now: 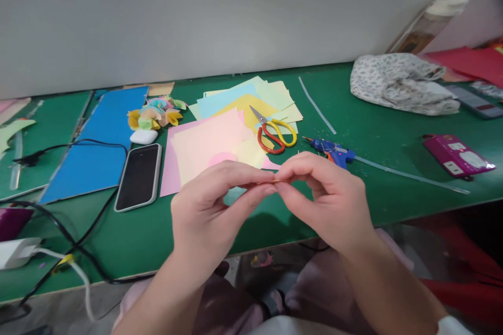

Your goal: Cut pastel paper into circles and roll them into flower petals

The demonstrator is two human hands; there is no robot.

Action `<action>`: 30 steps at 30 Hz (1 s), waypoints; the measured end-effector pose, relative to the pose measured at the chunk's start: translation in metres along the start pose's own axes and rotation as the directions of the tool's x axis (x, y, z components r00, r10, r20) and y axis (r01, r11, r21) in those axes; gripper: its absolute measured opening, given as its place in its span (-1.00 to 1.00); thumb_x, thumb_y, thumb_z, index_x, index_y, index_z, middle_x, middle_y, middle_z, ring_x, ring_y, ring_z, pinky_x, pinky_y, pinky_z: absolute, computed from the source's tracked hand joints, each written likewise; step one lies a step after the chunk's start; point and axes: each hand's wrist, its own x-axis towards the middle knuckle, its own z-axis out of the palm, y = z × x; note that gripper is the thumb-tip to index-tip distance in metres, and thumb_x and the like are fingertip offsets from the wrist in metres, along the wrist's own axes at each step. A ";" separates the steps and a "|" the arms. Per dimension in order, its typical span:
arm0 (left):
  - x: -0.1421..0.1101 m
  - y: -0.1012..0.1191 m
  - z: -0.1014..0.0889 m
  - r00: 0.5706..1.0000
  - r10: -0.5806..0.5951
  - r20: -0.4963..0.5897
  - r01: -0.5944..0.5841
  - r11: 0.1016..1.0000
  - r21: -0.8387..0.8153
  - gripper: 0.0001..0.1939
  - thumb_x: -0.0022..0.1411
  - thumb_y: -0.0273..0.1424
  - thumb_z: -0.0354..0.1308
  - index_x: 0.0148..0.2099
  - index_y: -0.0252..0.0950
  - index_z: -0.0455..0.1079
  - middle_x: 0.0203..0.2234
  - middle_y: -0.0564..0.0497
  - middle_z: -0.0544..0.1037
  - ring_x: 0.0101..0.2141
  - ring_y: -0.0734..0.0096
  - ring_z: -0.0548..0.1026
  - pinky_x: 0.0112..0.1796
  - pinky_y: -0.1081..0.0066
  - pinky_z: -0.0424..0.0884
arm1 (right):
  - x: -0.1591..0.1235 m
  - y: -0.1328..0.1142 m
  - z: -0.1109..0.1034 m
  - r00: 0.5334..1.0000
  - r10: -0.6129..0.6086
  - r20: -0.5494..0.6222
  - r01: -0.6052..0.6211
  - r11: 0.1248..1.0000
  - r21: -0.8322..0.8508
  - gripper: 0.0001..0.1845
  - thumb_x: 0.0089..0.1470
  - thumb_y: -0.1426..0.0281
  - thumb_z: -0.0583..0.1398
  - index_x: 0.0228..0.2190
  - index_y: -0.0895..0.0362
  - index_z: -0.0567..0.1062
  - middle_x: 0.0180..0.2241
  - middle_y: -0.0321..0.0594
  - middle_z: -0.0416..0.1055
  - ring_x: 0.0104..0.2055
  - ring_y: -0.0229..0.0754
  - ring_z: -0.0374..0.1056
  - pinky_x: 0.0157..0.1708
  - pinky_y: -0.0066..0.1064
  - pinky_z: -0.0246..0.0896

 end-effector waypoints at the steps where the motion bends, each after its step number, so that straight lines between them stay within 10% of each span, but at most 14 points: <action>1: 0.000 0.000 0.000 1.000 0.000 -0.006 0.000 1.000 0.003 -0.72 0.08 -0.62 0.35 -0.20 -0.14 0.57 -0.37 0.16 0.65 -0.37 0.55 0.55 -0.34 0.56 0.47 | -0.001 0.000 0.000 1.000 0.003 0.001 -0.003 1.000 0.004 -0.83 0.08 0.62 0.24 -0.37 0.11 0.48 -0.40 -0.39 0.49 -0.34 -0.39 0.41 -0.28 -0.58 0.34; 11: -0.003 -0.011 0.010 0.992 -0.034 -0.118 -0.009 0.940 -0.341 -0.71 0.13 -0.65 0.31 -0.17 -0.17 0.58 -0.38 0.14 0.64 -0.33 0.58 0.56 -0.29 0.60 0.52 | -0.001 -0.003 0.001 0.989 0.145 -0.024 -0.140 0.980 0.143 -0.83 0.03 0.55 0.34 -0.33 0.07 0.55 -0.36 -0.40 0.56 -0.32 -0.39 0.47 -0.25 -0.62 0.40; 30: -0.005 -0.005 0.010 0.994 -0.068 -0.088 0.046 0.972 -0.231 -0.72 0.13 -0.67 0.27 -0.21 -0.18 0.54 -0.41 0.12 0.62 -0.37 0.51 0.58 -0.32 0.53 0.54 | 0.001 -0.004 0.000 0.995 -0.010 -0.100 0.013 1.000 0.026 -0.84 0.07 0.58 0.30 -0.38 0.06 0.55 -0.40 -0.32 0.56 -0.31 -0.25 0.47 -0.27 -0.39 0.43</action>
